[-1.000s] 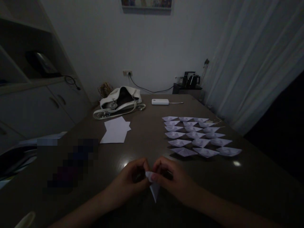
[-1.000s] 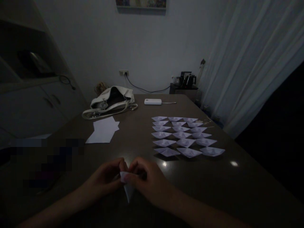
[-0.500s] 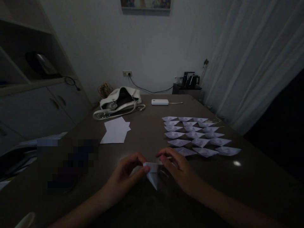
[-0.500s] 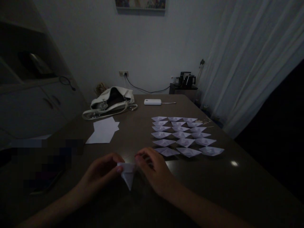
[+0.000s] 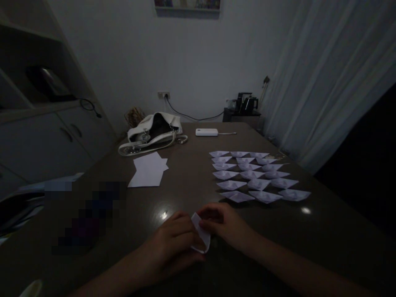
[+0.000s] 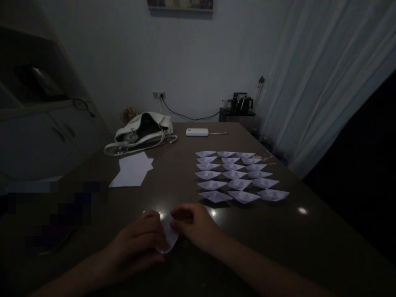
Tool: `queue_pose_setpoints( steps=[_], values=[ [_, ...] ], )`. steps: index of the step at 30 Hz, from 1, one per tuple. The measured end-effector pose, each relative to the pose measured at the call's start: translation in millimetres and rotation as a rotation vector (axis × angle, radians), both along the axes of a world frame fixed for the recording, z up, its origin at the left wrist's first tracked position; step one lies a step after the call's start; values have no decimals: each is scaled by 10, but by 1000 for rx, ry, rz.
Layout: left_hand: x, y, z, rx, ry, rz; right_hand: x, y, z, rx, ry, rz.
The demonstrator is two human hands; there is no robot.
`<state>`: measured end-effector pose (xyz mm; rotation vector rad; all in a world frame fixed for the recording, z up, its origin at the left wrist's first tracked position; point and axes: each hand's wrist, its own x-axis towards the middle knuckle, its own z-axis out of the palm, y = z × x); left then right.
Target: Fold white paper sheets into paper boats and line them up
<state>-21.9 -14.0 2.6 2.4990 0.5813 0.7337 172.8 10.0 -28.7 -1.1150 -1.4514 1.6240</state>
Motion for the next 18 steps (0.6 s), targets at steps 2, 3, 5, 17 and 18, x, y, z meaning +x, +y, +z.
queue_pose_setpoints(
  steps=[2,3,5,17,18],
  values=[
    [11,-8,-29,6,-5,40,1,10,8,-15,8,-30],
    [16,-11,-49,12,-21,90,-2,14,12,-6,10,-41],
    [26,-10,-91,12,-87,243,-9,20,28,38,14,-30],
    [93,16,-70,-489,-276,519,-14,-88,120,121,155,68],
    [102,15,-69,-525,-308,544,-21,-90,110,111,162,74]
  ],
)
